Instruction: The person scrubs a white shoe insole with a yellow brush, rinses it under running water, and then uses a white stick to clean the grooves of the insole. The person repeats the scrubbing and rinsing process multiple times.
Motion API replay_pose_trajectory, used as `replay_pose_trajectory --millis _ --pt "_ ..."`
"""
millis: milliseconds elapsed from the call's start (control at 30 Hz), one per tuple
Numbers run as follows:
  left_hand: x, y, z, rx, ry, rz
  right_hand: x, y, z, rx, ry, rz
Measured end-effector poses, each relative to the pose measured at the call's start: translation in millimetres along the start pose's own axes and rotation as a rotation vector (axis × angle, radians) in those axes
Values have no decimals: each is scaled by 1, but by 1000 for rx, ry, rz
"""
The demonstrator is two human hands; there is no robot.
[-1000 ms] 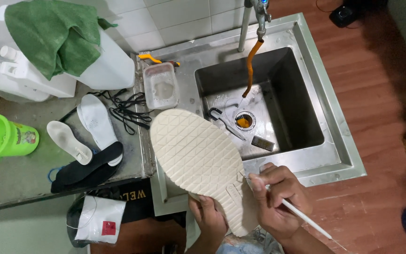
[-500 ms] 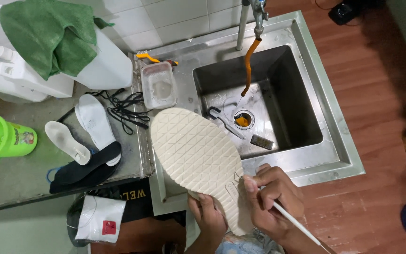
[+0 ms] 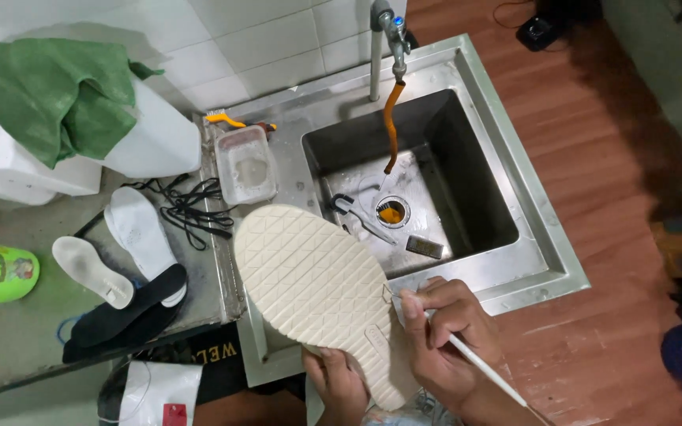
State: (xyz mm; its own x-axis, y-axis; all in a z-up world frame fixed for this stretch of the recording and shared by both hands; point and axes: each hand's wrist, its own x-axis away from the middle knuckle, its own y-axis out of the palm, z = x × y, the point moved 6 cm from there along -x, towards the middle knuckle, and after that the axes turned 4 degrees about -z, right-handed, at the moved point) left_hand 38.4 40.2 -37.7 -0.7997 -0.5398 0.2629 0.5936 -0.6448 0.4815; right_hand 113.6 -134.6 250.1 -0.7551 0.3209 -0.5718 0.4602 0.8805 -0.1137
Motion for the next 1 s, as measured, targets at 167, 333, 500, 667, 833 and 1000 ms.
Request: replay_pose_trajectory --millis 167,333,500,667,833,1000 --pt "3 15 23 -122 -88 46 -1 3 -4 47 -10 9" --pt "-4 4 9 -70 -1 -15 -7 5 -13 95 -32 -13" --pt "-5 7 15 -104 73 -22 0 8 -7 0 -93 -37" --pt "-8 15 19 -147 -107 82 -2 0 -8 -32 -32 -78" --pt "-9 18 22 -498 145 40 -4 5 -5 88 0 -43" --pt "-8 15 9 -289 -9 48 -8 7 -14 106 -61 -135"
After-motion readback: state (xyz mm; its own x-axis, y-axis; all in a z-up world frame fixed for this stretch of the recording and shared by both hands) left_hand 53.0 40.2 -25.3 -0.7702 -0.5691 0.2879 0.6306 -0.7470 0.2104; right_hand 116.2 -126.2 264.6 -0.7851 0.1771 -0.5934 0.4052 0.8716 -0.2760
